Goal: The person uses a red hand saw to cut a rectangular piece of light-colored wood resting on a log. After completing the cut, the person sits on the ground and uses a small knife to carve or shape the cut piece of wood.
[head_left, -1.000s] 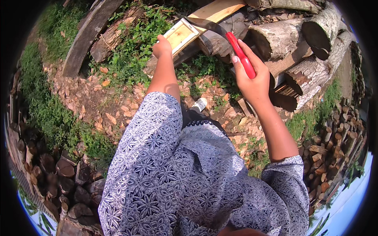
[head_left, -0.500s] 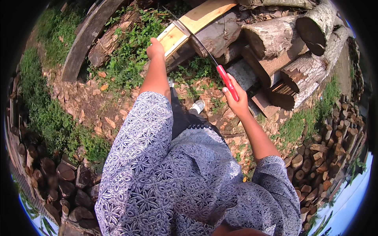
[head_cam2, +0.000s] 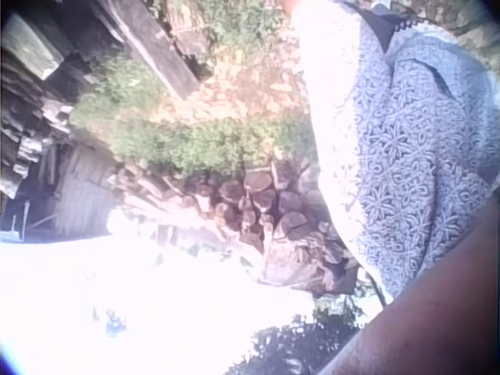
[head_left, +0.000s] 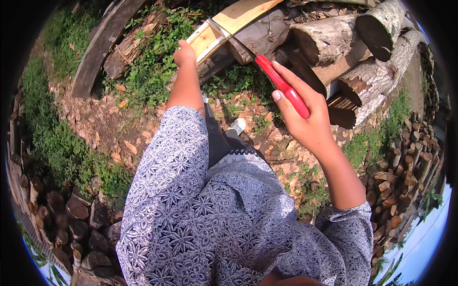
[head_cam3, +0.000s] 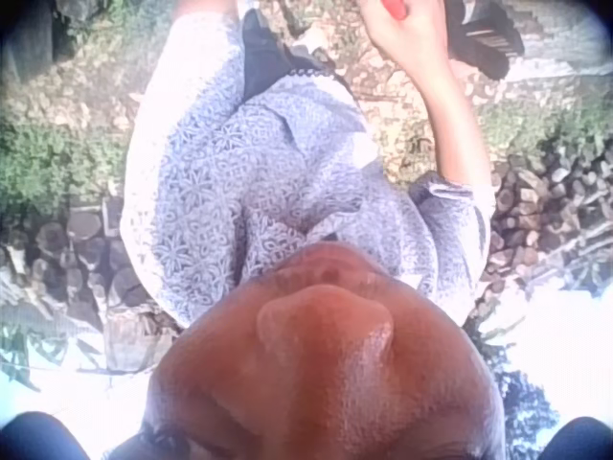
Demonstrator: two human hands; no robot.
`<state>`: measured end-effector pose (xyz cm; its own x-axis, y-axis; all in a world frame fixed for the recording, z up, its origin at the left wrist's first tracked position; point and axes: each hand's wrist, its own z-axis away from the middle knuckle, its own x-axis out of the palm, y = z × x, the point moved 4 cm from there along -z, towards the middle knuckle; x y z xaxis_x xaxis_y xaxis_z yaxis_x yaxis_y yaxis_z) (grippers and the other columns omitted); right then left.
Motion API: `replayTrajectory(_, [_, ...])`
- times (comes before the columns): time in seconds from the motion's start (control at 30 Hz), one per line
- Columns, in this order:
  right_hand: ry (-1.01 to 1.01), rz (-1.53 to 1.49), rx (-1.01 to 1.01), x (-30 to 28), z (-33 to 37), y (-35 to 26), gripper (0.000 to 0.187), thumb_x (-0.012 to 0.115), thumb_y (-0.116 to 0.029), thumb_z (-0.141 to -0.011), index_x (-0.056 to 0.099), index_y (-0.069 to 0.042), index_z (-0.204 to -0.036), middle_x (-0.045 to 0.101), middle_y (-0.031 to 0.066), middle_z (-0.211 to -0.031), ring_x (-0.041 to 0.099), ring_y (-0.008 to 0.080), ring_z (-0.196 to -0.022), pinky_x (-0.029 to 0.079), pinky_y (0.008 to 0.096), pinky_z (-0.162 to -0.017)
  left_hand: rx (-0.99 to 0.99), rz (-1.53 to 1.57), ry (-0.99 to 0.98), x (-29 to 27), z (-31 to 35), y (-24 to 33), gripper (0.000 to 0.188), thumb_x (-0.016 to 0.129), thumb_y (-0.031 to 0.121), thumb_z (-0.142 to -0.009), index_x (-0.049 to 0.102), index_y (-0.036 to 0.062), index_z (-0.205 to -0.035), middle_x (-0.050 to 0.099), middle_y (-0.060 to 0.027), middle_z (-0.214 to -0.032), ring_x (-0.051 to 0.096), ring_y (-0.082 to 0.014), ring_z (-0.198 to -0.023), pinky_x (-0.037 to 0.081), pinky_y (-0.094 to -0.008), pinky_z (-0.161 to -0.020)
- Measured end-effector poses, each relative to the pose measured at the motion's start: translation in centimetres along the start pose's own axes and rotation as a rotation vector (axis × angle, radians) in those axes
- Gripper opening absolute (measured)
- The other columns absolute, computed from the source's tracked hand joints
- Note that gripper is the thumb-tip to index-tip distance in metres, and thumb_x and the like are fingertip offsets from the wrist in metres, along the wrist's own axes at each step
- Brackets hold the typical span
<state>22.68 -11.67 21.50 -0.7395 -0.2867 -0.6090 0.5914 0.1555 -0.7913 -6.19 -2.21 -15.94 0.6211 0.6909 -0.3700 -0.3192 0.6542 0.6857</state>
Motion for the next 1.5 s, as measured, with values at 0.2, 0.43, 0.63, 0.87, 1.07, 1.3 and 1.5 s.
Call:
replayTrajectory(0.2, [0.052, -0.048, 0.036, 1.3, -2.2, 2.0, 0.042, 0.07, -0.011, -0.096, 0.065, -0.007, -0.137, 0.077, 0.0168, -0.103, 0.068, 0.0074, -0.083, 0.054, 0.0261, -0.077, -0.02, -0.142, -0.004, -0.6, 3.4, 1.5, 0.072, 0.045, 0.052, -0.097, 0.067, -0.0138, -0.115, 0.067, -0.0305, -0.124, 0.066, -0.0427, -0.114, 0.051, -0.0502, -0.098])
replayTrajectory(0.43, [0.088, -0.096, 0.049, 6.8, -6.1, 4.8, 0.043, 0.072, -0.015, -0.094, 0.067, -0.007, -0.136, 0.077, 0.0182, -0.111, 0.073, 0.014, -0.094, 0.055, 0.0295, -0.085, -0.017, -0.145, -0.015, -0.4, 3.5, 1.6, 0.07, 0.045, 0.05, -0.096, 0.068, -0.014, -0.113, 0.068, -0.0308, -0.122, 0.067, -0.0432, -0.111, 0.05, -0.0508, -0.097])
replayTrajectory(0.63, [0.076, -0.129, 0.0, 7.5, -0.6, 13.9, 0.05, 0.07, -0.013, -0.098, 0.058, -0.009, -0.147, 0.071, 0.0135, -0.131, 0.064, 0.01, -0.11, 0.049, 0.0287, -0.097, -0.018, -0.058, -0.043, -0.2, 3.2, 1.6, 0.07, 0.046, 0.05, -0.096, 0.067, -0.0145, -0.112, 0.068, -0.0317, -0.121, 0.067, -0.0439, -0.111, 0.05, -0.0506, -0.097])
replayTrajectory(0.87, [0.079, -0.084, 0.091, 5.0, -0.9, 8.5, 0.051, 0.07, -0.015, -0.097, 0.059, -0.013, -0.147, 0.077, 0.0125, -0.108, 0.063, 0.007, -0.077, 0.053, 0.0273, -0.075, -0.055, -0.002, -0.071, 0.7, 2.6, 1.1, 0.069, 0.048, 0.05, -0.096, 0.067, -0.0134, -0.115, 0.067, -0.0311, -0.125, 0.066, -0.0422, -0.114, 0.05, -0.0508, -0.098])
replayTrajectory(1.07, [-0.045, 0.033, 0.075, 0.7, 0.8, -0.1, 0.049, 0.069, -0.012, -0.095, 0.061, -0.013, -0.144, 0.076, 0.0146, -0.094, 0.066, 0.0099, -0.07, 0.053, 0.0265, -0.072, 0.003, -0.034, -0.014, 0.3, 1.3, 0.7, 0.07, 0.046, 0.05, -0.095, 0.068, -0.0142, -0.112, 0.069, -0.0313, -0.119, 0.068, -0.0438, -0.109, 0.051, -0.0508, -0.096])
replayTrajectory(1.3, [0.023, -0.016, 0.066, 1.8, -3.1, 1.8, 0.042, 0.07, -0.011, -0.096, 0.067, -0.011, -0.137, 0.077, 0.0137, -0.103, 0.064, 0.0062, -0.08, 0.053, 0.0254, -0.074, -0.008, -0.128, 0.006, -0.4, 4.0, 1.5, 0.069, 0.044, 0.049, -0.094, 0.07, -0.0143, -0.109, 0.07, -0.0319, -0.116, 0.068, -0.0438, -0.108, 0.051, -0.0517, -0.096])
replayTrajectory(1.5, [0.109, -0.096, 0.064, 5.6, -7.3, 4.7, 0.039, 0.072, -0.014, -0.094, 0.07, -0.009, -0.133, 0.078, 0.0146, -0.104, 0.066, 0.0061, -0.086, 0.054, 0.0256, -0.08, -0.026, -0.139, -0.016, -0.8, 4.3, 1.8, 0.075, 0.047, 0.053, -0.096, 0.065, -0.0161, -0.118, 0.066, -0.0332, -0.125, 0.065, -0.0445, -0.115, 0.049, -0.0493, -0.1])
